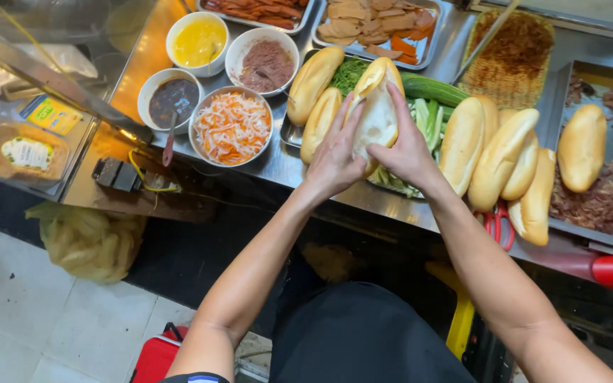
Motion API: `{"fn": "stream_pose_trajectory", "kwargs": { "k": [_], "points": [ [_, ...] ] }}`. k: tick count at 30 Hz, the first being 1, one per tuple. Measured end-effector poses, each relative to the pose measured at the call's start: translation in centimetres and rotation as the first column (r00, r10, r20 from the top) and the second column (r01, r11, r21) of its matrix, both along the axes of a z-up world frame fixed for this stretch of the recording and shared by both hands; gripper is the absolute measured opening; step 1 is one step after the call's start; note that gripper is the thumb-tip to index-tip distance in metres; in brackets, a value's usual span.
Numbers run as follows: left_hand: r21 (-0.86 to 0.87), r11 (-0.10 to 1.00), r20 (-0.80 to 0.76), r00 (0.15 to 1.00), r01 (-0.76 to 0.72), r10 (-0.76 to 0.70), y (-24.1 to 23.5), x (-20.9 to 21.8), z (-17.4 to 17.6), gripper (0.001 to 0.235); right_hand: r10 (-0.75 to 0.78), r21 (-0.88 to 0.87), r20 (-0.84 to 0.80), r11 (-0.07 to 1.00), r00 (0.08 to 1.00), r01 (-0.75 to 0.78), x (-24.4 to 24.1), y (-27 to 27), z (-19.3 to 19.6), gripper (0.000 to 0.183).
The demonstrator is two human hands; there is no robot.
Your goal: Preparing several Vietnamese bánh mì sandwiches by adding ingredients into the bread.
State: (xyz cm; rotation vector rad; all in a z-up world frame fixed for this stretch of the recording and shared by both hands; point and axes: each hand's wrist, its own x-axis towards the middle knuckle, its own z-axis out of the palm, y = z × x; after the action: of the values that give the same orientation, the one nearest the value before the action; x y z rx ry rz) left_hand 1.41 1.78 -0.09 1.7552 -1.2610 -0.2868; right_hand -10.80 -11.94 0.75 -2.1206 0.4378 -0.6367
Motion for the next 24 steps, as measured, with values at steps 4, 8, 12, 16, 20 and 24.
{"fn": "stream_pose_trajectory", "kwargs": {
  "k": [4, 8, 12, 16, 20, 24],
  "points": [
    [-0.083, 0.996, -0.044, 0.999, 0.016, -0.019, 3.3, 4.8, 0.4, 0.091, 0.176, 0.328, 0.130, 0.921, 0.976, -0.209, 3.2, 1.4, 0.1, 0.110],
    [-0.144, 0.987, -0.359, 0.927, 0.065, -0.113, 7.6, 10.5, 2.7, 0.088, 0.190, 0.655, 0.306, 0.669, 0.933, -0.351, 7.6, 4.2, 1.3, 0.116],
    [-0.150, 0.988, -0.419, 0.902, 0.042, -0.102, 11.4, 15.4, 1.5, 0.083, 0.195, 0.714, 0.268, 0.618, 0.943, -0.330, 14.0, 7.6, 0.6, 0.116],
    [-0.091, 0.988, -0.128, 0.985, -0.126, 0.114, 15.0, 18.9, -2.7, 0.053, 0.171, 0.606, 0.263, 0.737, 0.949, -0.301, 20.9, 11.4, 0.8, 0.116],
    [-0.112, 0.961, 0.120, 0.957, -0.252, 0.265, 18.2, 21.7, -0.9, 0.061, 0.105, 0.634, 0.182, 0.748, 0.978, -0.199, 26.2, 15.4, 2.6, 0.118],
    [-0.249, 0.938, -0.192, 0.962, -0.239, 0.194, 19.8, 24.0, -0.4, 0.086, 0.096, 0.738, 0.195, 0.641, 0.976, -0.211, 30.1, 16.8, 0.6, 0.119]
  ]
}}
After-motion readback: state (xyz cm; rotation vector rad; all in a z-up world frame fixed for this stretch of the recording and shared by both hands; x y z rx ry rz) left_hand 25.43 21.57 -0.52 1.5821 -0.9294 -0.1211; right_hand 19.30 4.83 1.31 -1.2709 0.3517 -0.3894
